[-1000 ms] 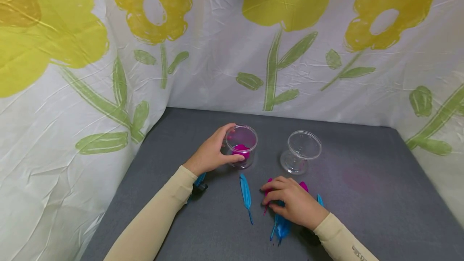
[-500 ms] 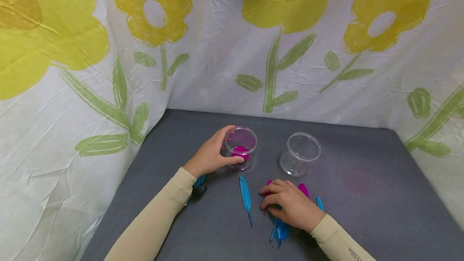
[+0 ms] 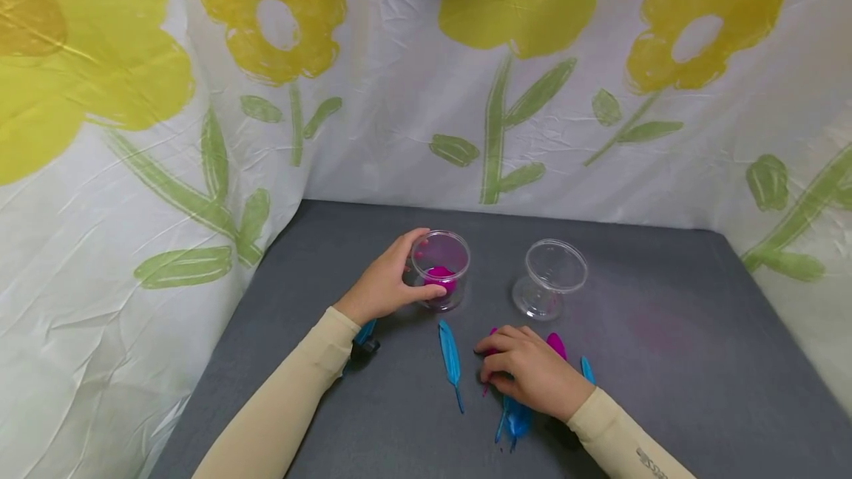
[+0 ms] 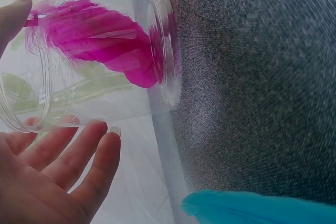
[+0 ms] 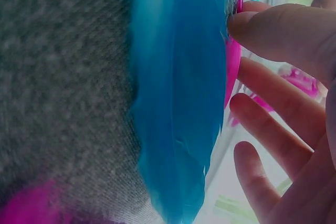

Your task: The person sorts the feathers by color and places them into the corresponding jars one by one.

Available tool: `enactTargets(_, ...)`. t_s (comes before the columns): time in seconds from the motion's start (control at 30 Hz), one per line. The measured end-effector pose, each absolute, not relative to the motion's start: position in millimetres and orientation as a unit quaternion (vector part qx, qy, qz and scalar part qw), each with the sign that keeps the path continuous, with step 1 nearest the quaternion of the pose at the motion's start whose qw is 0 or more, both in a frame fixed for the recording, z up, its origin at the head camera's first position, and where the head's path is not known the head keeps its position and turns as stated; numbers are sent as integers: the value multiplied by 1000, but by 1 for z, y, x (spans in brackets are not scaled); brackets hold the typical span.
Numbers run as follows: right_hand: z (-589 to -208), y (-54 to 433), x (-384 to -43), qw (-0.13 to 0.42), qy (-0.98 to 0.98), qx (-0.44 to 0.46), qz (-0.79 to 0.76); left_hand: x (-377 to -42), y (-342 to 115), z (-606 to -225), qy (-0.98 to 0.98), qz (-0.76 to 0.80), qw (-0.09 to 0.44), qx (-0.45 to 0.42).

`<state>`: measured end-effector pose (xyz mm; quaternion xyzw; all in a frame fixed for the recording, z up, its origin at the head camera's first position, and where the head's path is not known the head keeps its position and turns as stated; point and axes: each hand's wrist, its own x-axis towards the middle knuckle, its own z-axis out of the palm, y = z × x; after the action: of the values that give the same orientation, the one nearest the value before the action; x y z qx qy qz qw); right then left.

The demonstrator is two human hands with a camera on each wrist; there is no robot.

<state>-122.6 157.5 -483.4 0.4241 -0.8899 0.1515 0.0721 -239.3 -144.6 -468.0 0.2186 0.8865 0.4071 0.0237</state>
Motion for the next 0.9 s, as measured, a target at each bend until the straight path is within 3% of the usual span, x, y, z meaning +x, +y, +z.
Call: enactTargets(0.9, -482, 152, -127, 63, -876, 434, 202, -240, -145, -469, 885, 407, 17, 227)
